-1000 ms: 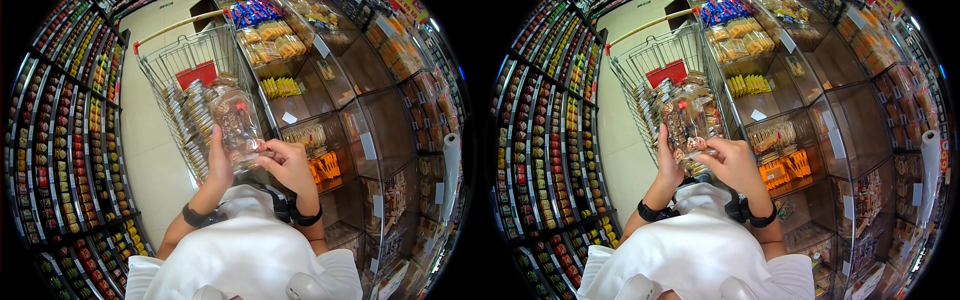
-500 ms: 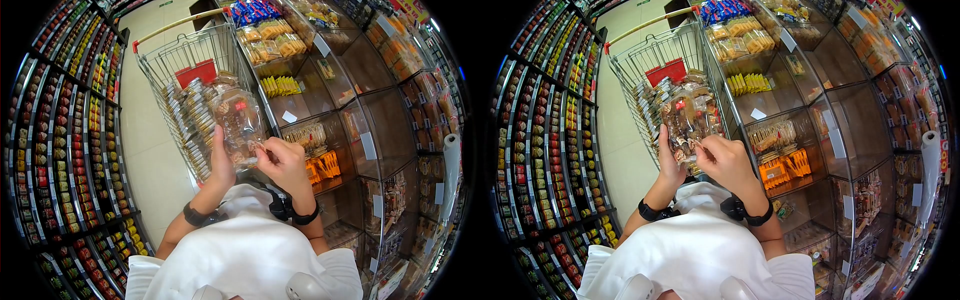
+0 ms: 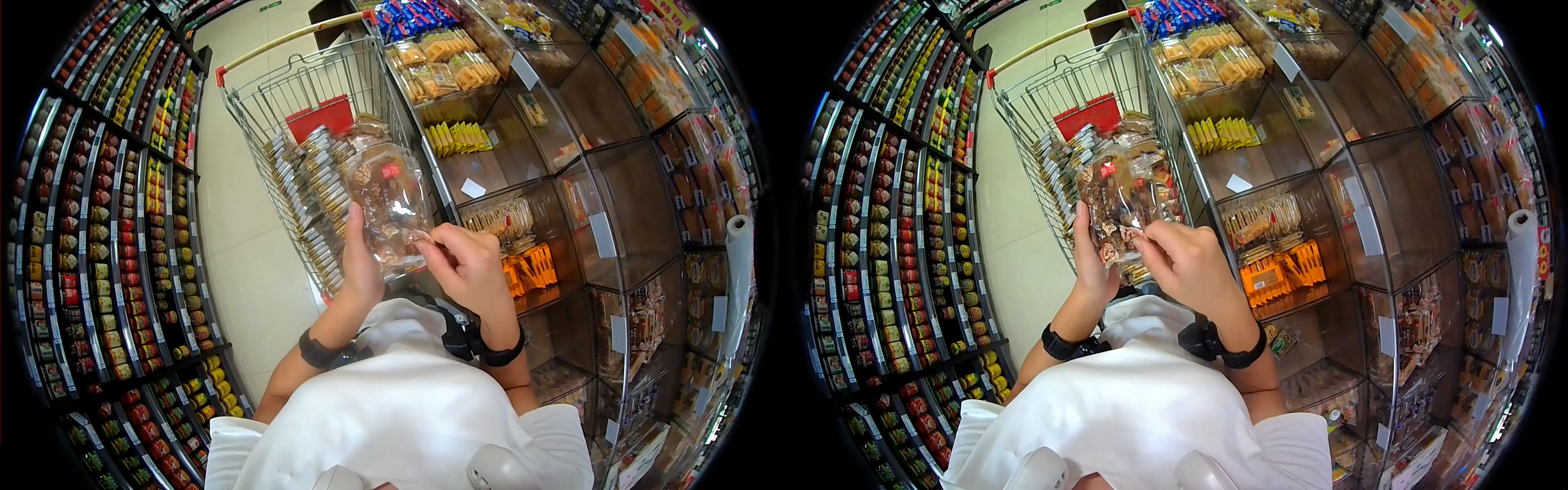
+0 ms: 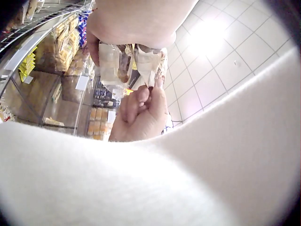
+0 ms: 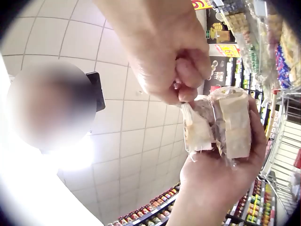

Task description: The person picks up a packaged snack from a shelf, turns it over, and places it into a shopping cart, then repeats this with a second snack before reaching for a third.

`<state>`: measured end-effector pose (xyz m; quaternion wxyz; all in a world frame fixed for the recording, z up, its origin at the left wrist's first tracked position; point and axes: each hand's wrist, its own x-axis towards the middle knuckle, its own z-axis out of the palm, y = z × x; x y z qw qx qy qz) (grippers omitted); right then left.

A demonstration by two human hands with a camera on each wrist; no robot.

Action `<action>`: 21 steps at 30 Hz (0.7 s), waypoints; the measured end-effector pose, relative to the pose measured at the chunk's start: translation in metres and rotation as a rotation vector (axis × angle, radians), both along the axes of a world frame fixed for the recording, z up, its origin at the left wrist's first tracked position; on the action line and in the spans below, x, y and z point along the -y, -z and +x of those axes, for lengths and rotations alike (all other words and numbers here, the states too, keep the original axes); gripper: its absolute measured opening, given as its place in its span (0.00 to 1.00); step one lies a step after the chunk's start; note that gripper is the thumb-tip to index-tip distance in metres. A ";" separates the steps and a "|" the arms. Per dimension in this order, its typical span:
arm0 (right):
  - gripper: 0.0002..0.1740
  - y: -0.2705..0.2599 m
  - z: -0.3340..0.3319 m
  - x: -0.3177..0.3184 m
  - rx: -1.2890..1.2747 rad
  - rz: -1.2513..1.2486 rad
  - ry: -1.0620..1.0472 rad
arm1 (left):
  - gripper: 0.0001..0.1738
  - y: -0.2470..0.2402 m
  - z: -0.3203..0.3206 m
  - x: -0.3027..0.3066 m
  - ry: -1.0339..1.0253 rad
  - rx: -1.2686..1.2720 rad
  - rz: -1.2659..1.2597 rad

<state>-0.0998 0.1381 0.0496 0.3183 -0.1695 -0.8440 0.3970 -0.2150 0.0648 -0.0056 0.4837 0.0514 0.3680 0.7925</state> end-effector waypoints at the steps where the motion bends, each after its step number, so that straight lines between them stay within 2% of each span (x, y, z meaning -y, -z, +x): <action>1: 0.04 0.000 0.000 0.001 -0.012 -0.020 0.014 | 0.29 0.000 0.000 0.000 -0.002 -0.007 -0.003; 4: 0.04 0.001 -0.002 0.004 -0.014 -0.195 0.085 | 0.30 -0.004 0.004 0.000 -0.083 -0.043 0.041; 8: 0.03 0.019 -0.006 0.002 -0.215 -0.619 0.077 | 0.32 -0.005 0.008 0.002 -0.081 -0.083 0.168; 11: 0.04 0.010 -0.005 -0.001 -0.307 -0.617 0.143 | 0.32 -0.011 0.012 0.007 -0.065 -0.154 0.067; 12: 0.04 0.013 -0.001 -0.007 -0.263 -0.536 0.146 | 0.32 -0.006 0.012 0.003 -0.083 -0.260 0.173; 15: 0.04 0.002 0.004 -0.015 -0.312 -0.133 0.214 | 0.30 -0.006 0.009 -0.003 -0.133 -0.293 0.120; 16: 0.05 -0.005 0.008 -0.013 -0.296 -0.208 0.206 | 0.28 -0.006 0.007 -0.008 -0.195 -0.396 0.073; 19: 0.06 -0.014 0.014 -0.020 -0.205 0.070 0.229 | 0.26 -0.004 0.002 -0.008 -0.235 -0.386 -0.045; 21: 0.06 -0.021 0.016 -0.020 -0.209 -0.005 0.203 | 0.24 -0.006 0.000 -0.004 -0.207 -0.370 -0.012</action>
